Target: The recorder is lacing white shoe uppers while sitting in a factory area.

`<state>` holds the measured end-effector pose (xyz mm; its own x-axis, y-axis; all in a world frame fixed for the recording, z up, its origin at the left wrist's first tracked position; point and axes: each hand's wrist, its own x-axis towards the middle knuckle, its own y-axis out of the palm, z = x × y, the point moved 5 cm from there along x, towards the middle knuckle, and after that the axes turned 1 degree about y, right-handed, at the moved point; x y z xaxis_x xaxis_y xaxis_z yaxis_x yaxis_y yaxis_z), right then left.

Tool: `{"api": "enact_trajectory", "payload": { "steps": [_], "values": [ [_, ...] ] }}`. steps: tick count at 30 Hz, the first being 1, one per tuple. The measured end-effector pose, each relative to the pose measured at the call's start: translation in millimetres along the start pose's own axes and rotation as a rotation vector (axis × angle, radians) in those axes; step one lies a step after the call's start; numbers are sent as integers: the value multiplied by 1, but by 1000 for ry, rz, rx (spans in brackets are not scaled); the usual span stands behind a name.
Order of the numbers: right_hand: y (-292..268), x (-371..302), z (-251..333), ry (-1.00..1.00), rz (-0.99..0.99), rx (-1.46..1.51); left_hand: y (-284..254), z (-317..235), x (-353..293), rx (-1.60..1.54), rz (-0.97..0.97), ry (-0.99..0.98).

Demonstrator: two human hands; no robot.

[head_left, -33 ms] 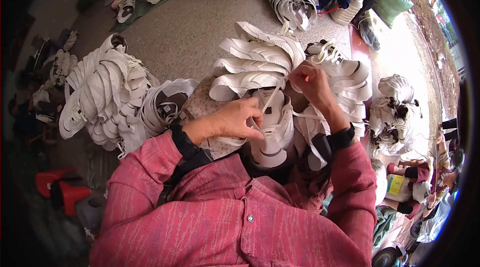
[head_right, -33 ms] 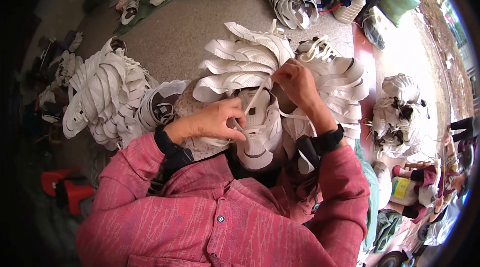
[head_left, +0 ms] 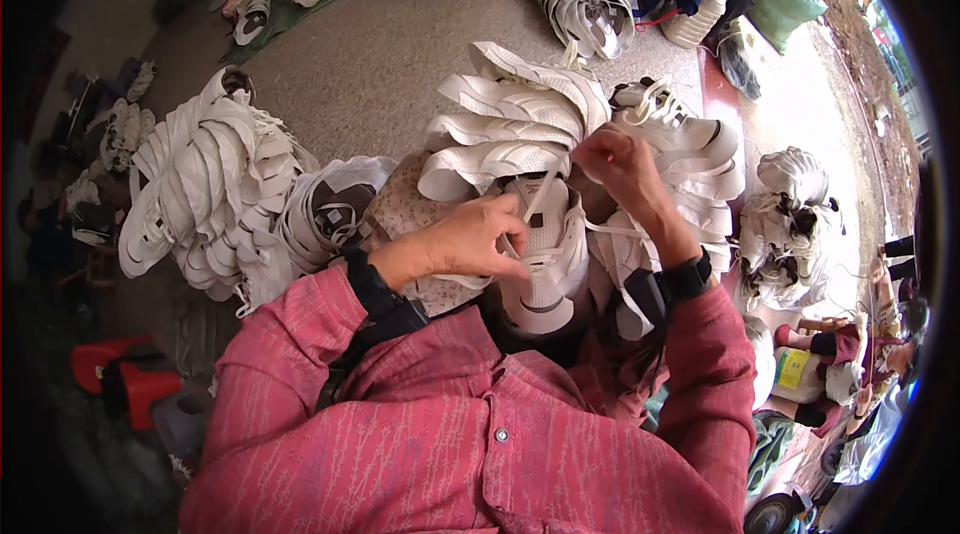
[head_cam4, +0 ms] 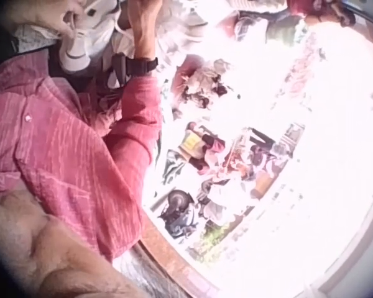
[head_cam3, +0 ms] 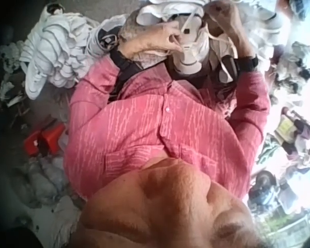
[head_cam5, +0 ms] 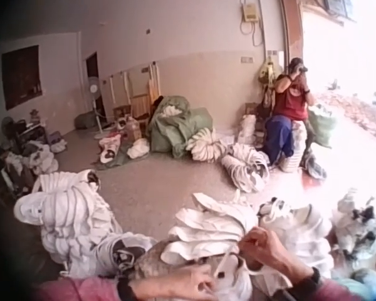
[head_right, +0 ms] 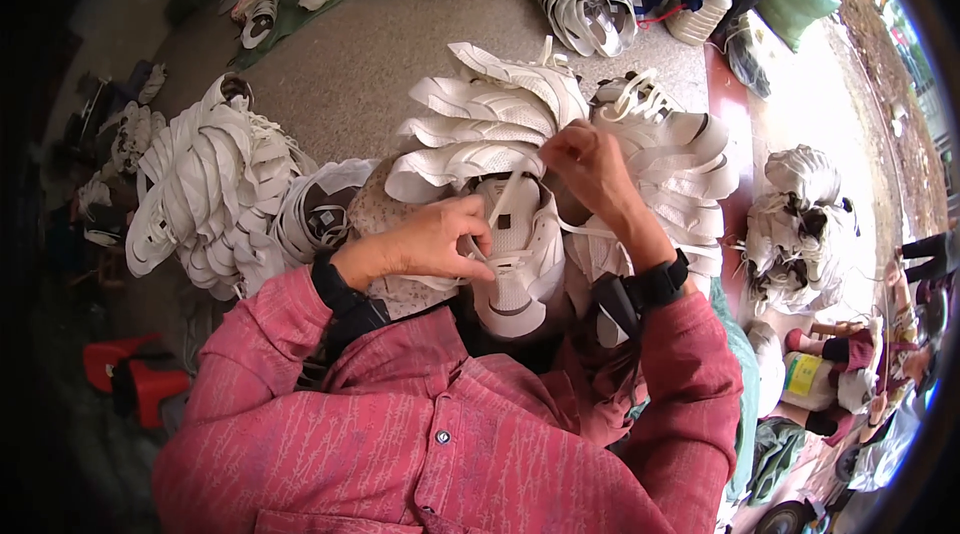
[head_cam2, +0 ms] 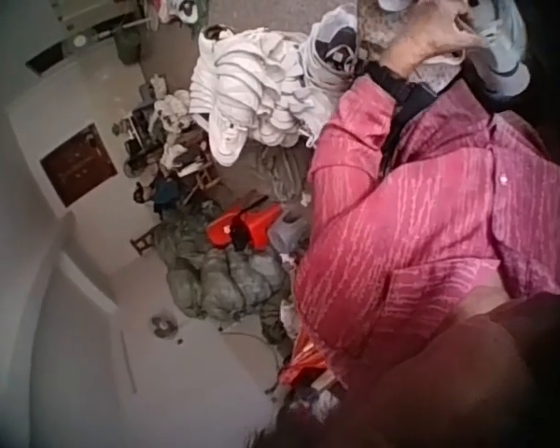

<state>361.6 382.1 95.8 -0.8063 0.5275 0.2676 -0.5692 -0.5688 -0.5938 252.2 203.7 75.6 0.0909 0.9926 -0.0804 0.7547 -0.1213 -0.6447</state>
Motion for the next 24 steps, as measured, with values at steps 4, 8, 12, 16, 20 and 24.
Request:
{"api": "enact_trajectory", "payload": {
  "steps": [4, 8, 12, 16, 20, 24],
  "values": [
    [41, -21, 28, 574, 266, 1077, 18, 6, 8, 107, -104, 78],
    [47, -29, 38, 613, 219, 1495, 18, 9, 9, -65, -120, 25],
    [-4, -7, -32, 393, 92, 1592, 13, 14, 7, -197, -10, 11],
    [-156, -6, -116, 250, -79, 1386, 12, 17, 12, -257, 129, 1],
    [-334, -52, -153, 211, -578, 1306, 20, 24, 21, -365, 224, -91],
    [-396, -58, -155, 238, -596, 1790, 20, 25, 26, -405, 168, -30]
  ]
}}
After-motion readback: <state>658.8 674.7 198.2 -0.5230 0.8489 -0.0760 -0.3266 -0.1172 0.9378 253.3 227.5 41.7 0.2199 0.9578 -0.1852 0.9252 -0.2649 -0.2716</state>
